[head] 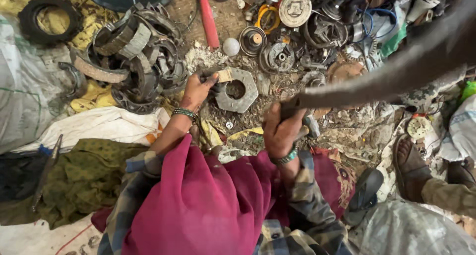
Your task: The person sits on the floor and repeatedly strikes a small metal piece placed on a hexagonal anvil using a hammer. The person adjusts the metal piece occasionally and continues hammering.
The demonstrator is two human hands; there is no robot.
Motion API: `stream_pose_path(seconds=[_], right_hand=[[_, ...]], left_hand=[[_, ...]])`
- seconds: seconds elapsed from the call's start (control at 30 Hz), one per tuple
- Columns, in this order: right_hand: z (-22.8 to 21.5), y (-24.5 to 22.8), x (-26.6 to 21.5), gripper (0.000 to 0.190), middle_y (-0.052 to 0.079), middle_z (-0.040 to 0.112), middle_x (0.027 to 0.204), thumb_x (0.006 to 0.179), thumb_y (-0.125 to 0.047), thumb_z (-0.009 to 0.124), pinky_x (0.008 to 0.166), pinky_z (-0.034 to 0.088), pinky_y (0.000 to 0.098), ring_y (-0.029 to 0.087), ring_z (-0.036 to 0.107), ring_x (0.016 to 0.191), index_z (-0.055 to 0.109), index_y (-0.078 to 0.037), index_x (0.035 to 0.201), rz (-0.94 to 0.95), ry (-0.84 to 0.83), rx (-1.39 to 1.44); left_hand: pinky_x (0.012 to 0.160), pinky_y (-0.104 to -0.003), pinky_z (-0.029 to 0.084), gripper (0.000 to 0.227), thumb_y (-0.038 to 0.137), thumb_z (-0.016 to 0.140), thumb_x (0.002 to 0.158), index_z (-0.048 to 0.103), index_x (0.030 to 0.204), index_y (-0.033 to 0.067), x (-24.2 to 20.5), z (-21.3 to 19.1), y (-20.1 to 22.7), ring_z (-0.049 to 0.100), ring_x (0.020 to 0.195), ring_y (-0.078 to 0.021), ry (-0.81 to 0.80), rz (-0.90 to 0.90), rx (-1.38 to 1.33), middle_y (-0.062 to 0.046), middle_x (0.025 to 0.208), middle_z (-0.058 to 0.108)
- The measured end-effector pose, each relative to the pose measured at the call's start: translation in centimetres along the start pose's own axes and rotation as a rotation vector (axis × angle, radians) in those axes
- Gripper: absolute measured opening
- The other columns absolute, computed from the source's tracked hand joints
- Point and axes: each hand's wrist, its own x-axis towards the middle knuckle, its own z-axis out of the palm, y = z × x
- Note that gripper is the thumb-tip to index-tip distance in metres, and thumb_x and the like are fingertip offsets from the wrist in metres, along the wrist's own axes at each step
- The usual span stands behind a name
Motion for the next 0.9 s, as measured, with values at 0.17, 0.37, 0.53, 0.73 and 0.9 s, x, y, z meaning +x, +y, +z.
stream_pose_path(seconds=[0.17, 0.37, 0.53, 0.73, 0.9], right_hand=[[3.6, 4.7, -2.7, 0.032, 0.018, 0.070, 0.072, 0.110, -0.025, 0.049, 0.050, 0.051, 0.0437, 0.032, 0.064, 0.055, 0.043, 0.004, 0.121, 0.308, -0.625, -0.789], [0.9, 0.7, -0.9, 0.031, 0.021, 0.068, 0.075, 0.105, -0.027, 0.059, 0.052, 0.052, 0.0503, 0.037, 0.064, 0.061, 0.051, 0.001, 0.115, 0.354, -0.340, -0.619], [-0.8, -1.4, 0.6, 0.015, 0.005, 0.062, 0.071, 0.104, -0.017, 0.057, 0.046, 0.052, 0.0415, 0.026, 0.059, 0.052, 0.053, -0.005, 0.112, 0.140, 0.048, 0.037], [2.8, 5.9, -5.1, 0.028, 0.025, 0.066, 0.074, 0.105, -0.022, 0.062, 0.059, 0.047, 0.0588, 0.047, 0.062, 0.066, 0.048, 0.001, 0.112, 0.227, -0.537, -0.709], [0.8, 3.2, -2.4, 0.035, 0.027, 0.065, 0.075, 0.103, -0.029, 0.058, 0.053, 0.049, 0.0534, 0.044, 0.063, 0.062, 0.046, 0.000, 0.119, 0.451, -0.365, -0.611]], left_hand=[[0.081, -0.030, 0.053, 0.036, 0.024, 0.080, 0.090, 0.073, 0.117, 0.0014, -0.5, 0.4, 0.2, 0.067, 0.088, -0.0110, 0.066, 0.070, 0.179, -0.004, 0.103, 0.077], [0.079, -0.029, 0.054, 0.033, 0.023, 0.079, 0.092, 0.074, 0.115, 0.0001, -0.8, 0.7, -1.7, 0.065, 0.086, -0.0104, 0.050, 0.121, 0.134, -0.003, 0.100, 0.077], [0.072, -0.028, 0.054, 0.030, 0.026, 0.079, 0.094, 0.073, 0.110, 0.0006, 0.7, 0.2, -1.8, 0.062, 0.078, -0.0087, 0.052, 0.085, 0.042, 0.001, 0.093, 0.074], [0.063, -0.031, 0.051, 0.028, 0.026, 0.076, 0.095, 0.072, 0.106, -0.0003, 0.0, 0.3, -0.5, 0.061, 0.070, -0.0123, 0.026, 0.013, -0.105, -0.003, 0.087, 0.071], [0.059, -0.044, 0.034, 0.036, 0.036, 0.075, 0.101, 0.075, 0.109, 0.0014, -1.0, -2.0, 1.8, 0.044, 0.065, -0.0246, 0.208, -0.364, 0.237, -0.010, 0.081, 0.059]])
